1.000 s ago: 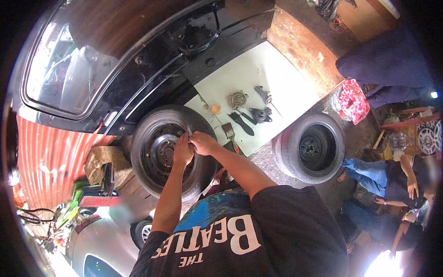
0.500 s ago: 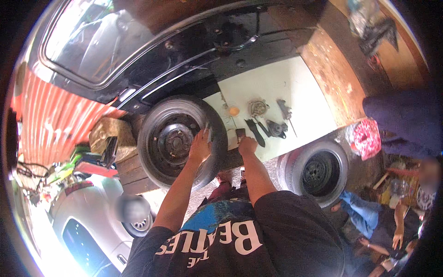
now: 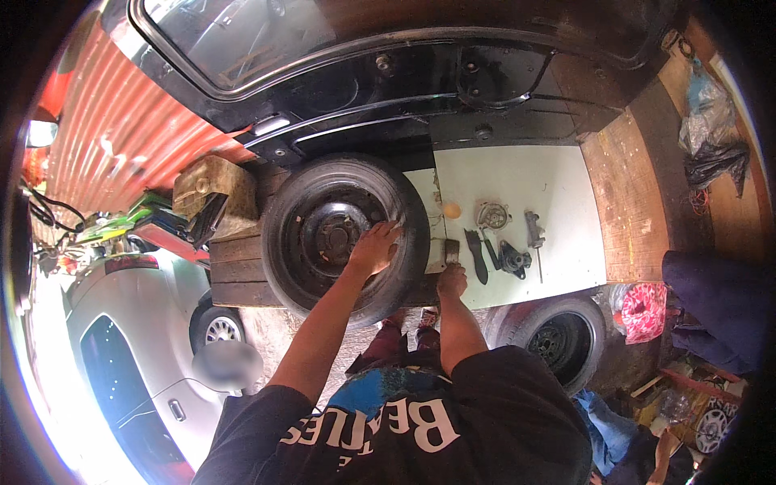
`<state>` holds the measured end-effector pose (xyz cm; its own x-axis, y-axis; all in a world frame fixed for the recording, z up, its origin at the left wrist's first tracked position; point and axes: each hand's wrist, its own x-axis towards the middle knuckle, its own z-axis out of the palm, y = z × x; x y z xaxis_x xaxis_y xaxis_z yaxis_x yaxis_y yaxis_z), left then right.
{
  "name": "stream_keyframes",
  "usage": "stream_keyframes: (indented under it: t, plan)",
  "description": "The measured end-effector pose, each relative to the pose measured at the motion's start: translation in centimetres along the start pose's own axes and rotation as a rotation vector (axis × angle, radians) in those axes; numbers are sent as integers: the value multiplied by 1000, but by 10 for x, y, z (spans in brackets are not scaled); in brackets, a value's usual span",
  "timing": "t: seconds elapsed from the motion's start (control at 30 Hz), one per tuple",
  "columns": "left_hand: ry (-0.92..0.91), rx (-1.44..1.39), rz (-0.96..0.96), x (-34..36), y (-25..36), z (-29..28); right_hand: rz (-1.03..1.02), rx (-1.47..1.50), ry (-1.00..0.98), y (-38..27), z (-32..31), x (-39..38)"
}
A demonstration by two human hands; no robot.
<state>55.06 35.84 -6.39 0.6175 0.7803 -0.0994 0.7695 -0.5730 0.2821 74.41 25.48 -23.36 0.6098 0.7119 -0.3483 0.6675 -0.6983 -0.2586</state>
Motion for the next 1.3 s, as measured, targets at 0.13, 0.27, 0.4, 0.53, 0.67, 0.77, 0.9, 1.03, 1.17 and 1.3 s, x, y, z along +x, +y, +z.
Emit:
stream_keyframes:
  t: [0.13, 0.27, 0.4, 0.53, 0.67, 0.77, 0.9, 1.03, 1.17, 1.3]
  plan:
    - [-15, -38, -5, 2, -10, 7, -137, 180, 11, -17, -24, -15]
    - [-28, -27, 21, 4, -8, -3, -345, 269, 298, -50, -65, -22]
    - [126, 45, -8, 10, -10, -6, -506, 183, 397, -90, -101, 1]
    - [128, -29, -167, 25, 2, -10, -655, 111, 236, -135, -129, 0]
    - [258, -61, -214, 30, 11, -19, -651, 147, 137, -155, -135, -15]
    - [203, -42, -245, 22, 3, -18, -659, 52, 28, -163, -144, -18]
    - [193, -89, -301, 9, -4, -17, -750, -43, 25, -168, -141, -20]
    - [53, -116, -379, -15, -30, -20, -808, -71, 56, -185, -137, -36]
    - [-24, -11, -509, -46, -68, -11, -906, 4, 61, -203, -144, -40]
    - [-76, 20, -631, -92, -111, -9, -901, 70, 70, -223, -154, -58]
